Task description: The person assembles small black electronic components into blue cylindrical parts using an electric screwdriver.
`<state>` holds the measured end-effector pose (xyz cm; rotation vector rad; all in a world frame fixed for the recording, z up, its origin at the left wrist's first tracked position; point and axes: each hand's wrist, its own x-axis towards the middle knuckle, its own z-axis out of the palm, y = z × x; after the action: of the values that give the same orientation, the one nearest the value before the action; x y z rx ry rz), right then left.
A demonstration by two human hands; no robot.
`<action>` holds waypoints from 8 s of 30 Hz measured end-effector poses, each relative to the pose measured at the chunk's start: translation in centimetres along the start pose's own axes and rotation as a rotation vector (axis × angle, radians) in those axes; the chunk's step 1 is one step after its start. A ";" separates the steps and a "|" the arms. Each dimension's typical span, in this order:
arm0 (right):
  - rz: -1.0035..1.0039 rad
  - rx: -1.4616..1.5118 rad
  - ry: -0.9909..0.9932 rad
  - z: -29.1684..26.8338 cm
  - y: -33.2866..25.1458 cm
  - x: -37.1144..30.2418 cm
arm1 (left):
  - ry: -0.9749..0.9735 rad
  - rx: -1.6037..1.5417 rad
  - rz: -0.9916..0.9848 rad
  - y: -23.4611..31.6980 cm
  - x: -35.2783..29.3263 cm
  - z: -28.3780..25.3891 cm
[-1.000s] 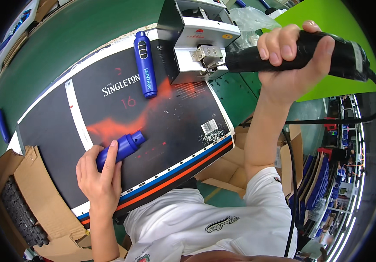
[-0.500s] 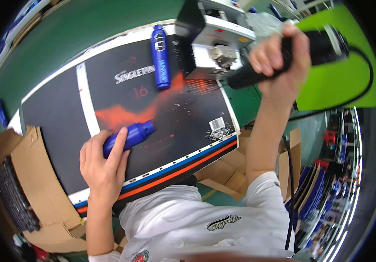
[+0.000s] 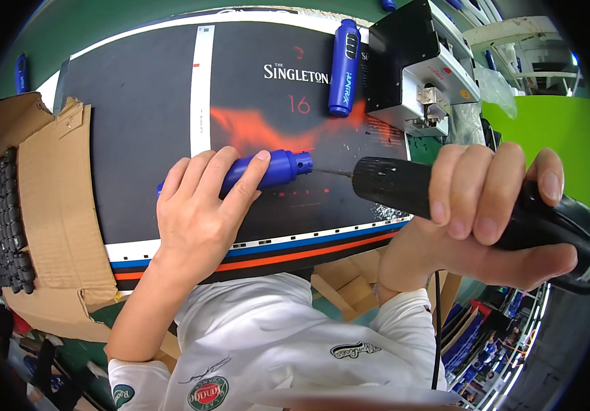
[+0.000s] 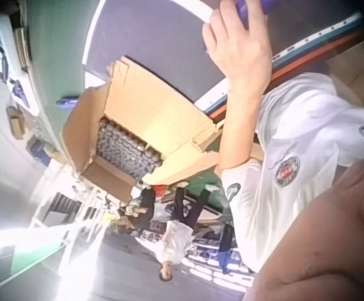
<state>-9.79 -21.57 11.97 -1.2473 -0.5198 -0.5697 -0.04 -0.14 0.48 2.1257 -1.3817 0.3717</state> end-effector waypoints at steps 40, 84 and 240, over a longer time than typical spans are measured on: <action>0.172 0.482 0.387 0.1 0.8 -4.1 | 0.031 0.019 -0.114 -0.5 -0.1 -2.4; 0.481 -0.003 0.701 3.4 0.9 -10.4 | 0.270 -1.407 -0.599 -2.4 -7.1 -9.8; 0.638 -0.223 0.291 1.1 5.6 -4.9 | -0.570 -1.256 -0.514 1.1 6.0 -3.0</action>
<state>-9.86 -18.71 5.02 -1.4208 0.1973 -0.2570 1.73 -3.08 6.31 1.3706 -0.8245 -1.0969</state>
